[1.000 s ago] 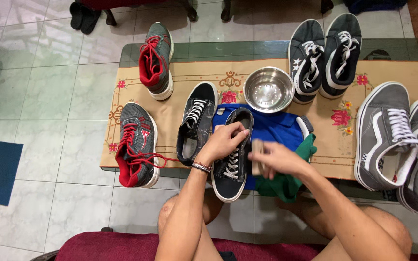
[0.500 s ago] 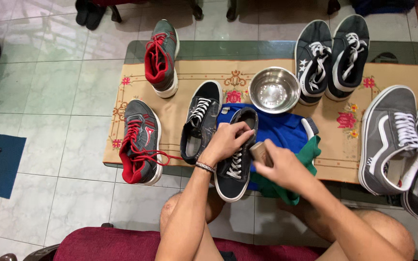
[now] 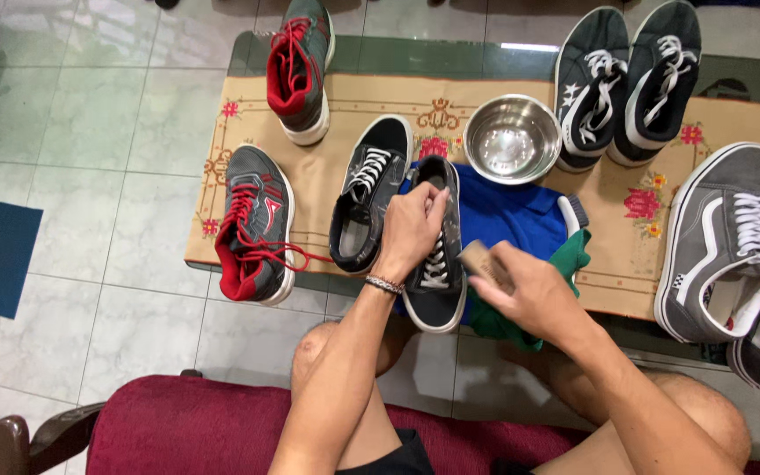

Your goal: The person scrubs the sole of a black sneaker with a small rectangular block, then flips the shoe to scrub the upper fabric. The person continues to scrub the shoe's sole and upper parts repeatedly.

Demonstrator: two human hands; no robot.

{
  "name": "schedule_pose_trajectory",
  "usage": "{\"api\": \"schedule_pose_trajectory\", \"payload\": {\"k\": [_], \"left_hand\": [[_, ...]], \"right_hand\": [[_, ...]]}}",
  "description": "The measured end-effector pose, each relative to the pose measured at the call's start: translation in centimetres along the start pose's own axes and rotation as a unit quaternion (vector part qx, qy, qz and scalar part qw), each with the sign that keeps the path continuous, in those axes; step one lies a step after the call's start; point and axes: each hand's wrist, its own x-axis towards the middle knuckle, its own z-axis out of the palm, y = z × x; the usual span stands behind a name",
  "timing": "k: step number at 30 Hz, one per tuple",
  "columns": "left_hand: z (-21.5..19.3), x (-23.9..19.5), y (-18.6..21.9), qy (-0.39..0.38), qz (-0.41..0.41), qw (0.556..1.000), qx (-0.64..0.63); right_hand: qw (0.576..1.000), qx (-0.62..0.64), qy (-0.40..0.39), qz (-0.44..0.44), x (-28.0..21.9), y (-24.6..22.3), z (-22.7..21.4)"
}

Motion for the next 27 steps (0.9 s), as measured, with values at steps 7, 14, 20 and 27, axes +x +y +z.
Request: {"api": "schedule_pose_trajectory", "payload": {"k": [7,14,20,27], "left_hand": [[1.3,-0.4,1.8,0.075,-0.034,0.996,0.016],[3.6,0.9,-0.2,0.071,0.12,0.983,0.121],[3.6,0.9,-0.5,0.033,0.109,0.986,0.124],[0.9,1.9,-1.2,-0.072,0.035,0.996,0.035]], "right_hand": [[0.999,-0.015,-0.016,-0.025,-0.4,-0.4,-0.5],[0.991,-0.109,-0.027,-0.068,-4.5,-2.1,3.2],[0.989,-0.027,-0.026,-0.144,-5.0,-2.4,2.8],[0.977,-0.181,-0.038,-0.105,-5.7,-2.3,4.6]]}}
